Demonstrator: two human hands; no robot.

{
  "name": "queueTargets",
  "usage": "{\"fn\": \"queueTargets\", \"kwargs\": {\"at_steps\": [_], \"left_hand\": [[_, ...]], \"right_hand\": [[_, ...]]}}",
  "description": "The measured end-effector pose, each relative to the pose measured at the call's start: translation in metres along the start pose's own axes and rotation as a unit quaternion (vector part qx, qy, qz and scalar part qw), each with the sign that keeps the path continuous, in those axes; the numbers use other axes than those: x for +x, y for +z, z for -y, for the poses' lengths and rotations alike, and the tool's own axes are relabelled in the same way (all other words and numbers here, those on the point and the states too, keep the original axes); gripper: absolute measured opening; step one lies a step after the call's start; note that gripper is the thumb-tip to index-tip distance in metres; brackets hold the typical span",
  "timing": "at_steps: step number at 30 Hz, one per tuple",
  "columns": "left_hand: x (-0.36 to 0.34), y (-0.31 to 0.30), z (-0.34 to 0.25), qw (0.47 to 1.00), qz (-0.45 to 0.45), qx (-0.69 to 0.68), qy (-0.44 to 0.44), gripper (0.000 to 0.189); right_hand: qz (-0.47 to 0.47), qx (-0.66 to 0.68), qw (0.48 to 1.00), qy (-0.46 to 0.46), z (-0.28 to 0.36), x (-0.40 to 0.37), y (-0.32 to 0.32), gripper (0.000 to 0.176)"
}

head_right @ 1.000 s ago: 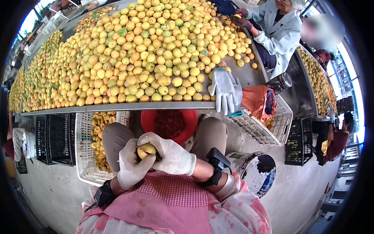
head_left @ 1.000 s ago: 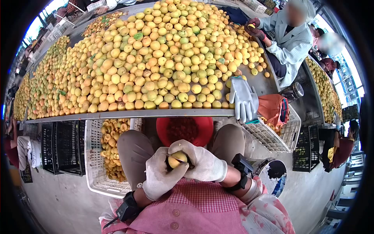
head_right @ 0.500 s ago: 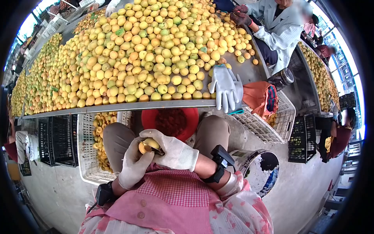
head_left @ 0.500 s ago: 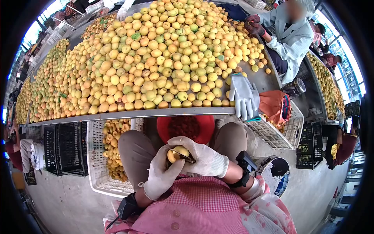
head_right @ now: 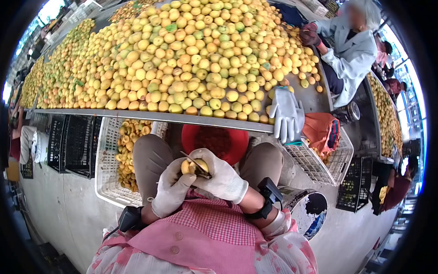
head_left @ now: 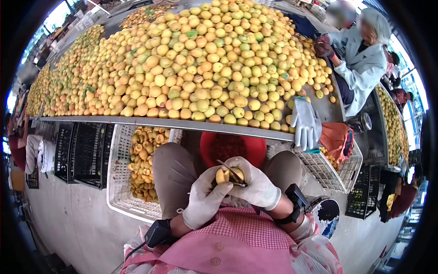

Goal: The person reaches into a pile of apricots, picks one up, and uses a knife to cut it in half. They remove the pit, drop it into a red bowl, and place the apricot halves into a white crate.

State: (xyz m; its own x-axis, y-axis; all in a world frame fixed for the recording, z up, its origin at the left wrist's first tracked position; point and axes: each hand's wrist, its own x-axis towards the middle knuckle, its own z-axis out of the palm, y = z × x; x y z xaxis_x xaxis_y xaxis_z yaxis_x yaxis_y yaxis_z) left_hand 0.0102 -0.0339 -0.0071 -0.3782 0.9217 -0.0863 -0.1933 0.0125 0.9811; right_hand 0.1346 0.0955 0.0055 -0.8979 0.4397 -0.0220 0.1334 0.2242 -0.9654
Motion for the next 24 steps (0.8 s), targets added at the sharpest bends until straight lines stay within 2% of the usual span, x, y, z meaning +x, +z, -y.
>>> {"fn": "queueTargets", "kwargs": {"at_steps": [1, 2, 3, 4, 5, 7, 8, 9, 10, 11, 13, 14, 17, 18, 21, 23, 24], "left_hand": [[0.000, 0.002, -0.005, 0.998, 0.006, -0.056, -0.017, 0.032], [0.000, 0.003, -0.004, 0.995, 0.003, -0.089, -0.034, 0.030], [-0.003, 0.001, -0.001, 0.987, 0.009, -0.142, -0.068, 0.041], [-0.003, 0.000, -0.001, 0.987, 0.005, -0.141, -0.076, 0.040], [-0.003, -0.001, 0.000, 0.987, 0.002, -0.140, -0.083, 0.039], [-0.005, 0.000, 0.008, 0.983, -0.026, -0.159, -0.085, 0.037], [-0.005, 0.000, 0.011, 0.989, -0.063, -0.122, -0.059, 0.034], [-0.005, -0.002, 0.015, 0.991, -0.099, -0.085, -0.034, 0.031], [0.001, -0.012, 0.020, 0.980, -0.151, -0.125, -0.026, 0.033], [-0.001, -0.019, 0.022, 0.974, -0.148, -0.168, -0.047, 0.037], [-0.006, -0.033, 0.021, 0.974, -0.149, -0.165, -0.044, 0.037], [-0.009, -0.039, 0.020, 0.974, -0.151, -0.167, -0.041, 0.037], [-0.020, -0.056, 0.016, 0.946, -0.230, -0.226, -0.036, 0.045], [-0.025, -0.066, 0.017, 0.948, -0.228, -0.222, -0.024, 0.046], [-0.040, -0.080, 0.006, 0.943, -0.251, -0.218, -0.016, 0.045], [-0.048, -0.088, -0.002, 0.935, -0.230, -0.269, 0.001, 0.047], [-0.051, -0.089, -0.009, 0.931, -0.239, -0.274, -0.008, 0.047]], "right_hand": [[-0.007, -0.011, 1.000, -0.012, -0.002, 0.001, 0.001, 0.050], [0.005, 0.045, 0.998, 0.036, -0.003, 0.001, 0.002, 0.049], [0.016, 0.099, 0.991, 0.085, -0.004, 0.001, 0.004, 0.048], [0.020, 0.216, 0.959, 0.180, 0.008, 0.002, 0.005, 0.045], [0.030, 0.165, 0.968, 0.187, 0.014, 0.005, 0.003, 0.044], [0.014, 0.097, 0.988, 0.119, 0.003, 0.009, 0.010, 0.042], [0.020, 0.095, 0.988, 0.118, 0.004, 0.011, 0.012, 0.042], [0.031, 0.151, 0.975, 0.161, 0.012, 0.012, 0.014, 0.042], [0.044, 0.200, 0.958, 0.202, 0.018, 0.017, 0.017, 0.042], [0.047, 0.197, 0.958, 0.202, 0.016, 0.020, 0.017, 0.042], [0.043, 0.134, 0.971, 0.194, 0.012, 0.027, 0.017, 0.042], [0.044, 0.150, 0.965, 0.211, 0.014, 0.033, 0.017, 0.043], [0.061, 0.162, 0.958, 0.230, 0.041, 0.058, 0.025, 0.046], [0.077, 0.153, 0.958, 0.229, 0.043, 0.069, 0.030, 0.048], [0.132, 0.137, 0.968, 0.163, 0.055, 0.103, 0.060, 0.072], [0.218, 0.050, 0.966, 0.133, 0.088, 0.123, 0.083, 0.084], [0.211, -0.001, 0.977, 0.034, 0.090, 0.131, 0.098, 0.088]]}}
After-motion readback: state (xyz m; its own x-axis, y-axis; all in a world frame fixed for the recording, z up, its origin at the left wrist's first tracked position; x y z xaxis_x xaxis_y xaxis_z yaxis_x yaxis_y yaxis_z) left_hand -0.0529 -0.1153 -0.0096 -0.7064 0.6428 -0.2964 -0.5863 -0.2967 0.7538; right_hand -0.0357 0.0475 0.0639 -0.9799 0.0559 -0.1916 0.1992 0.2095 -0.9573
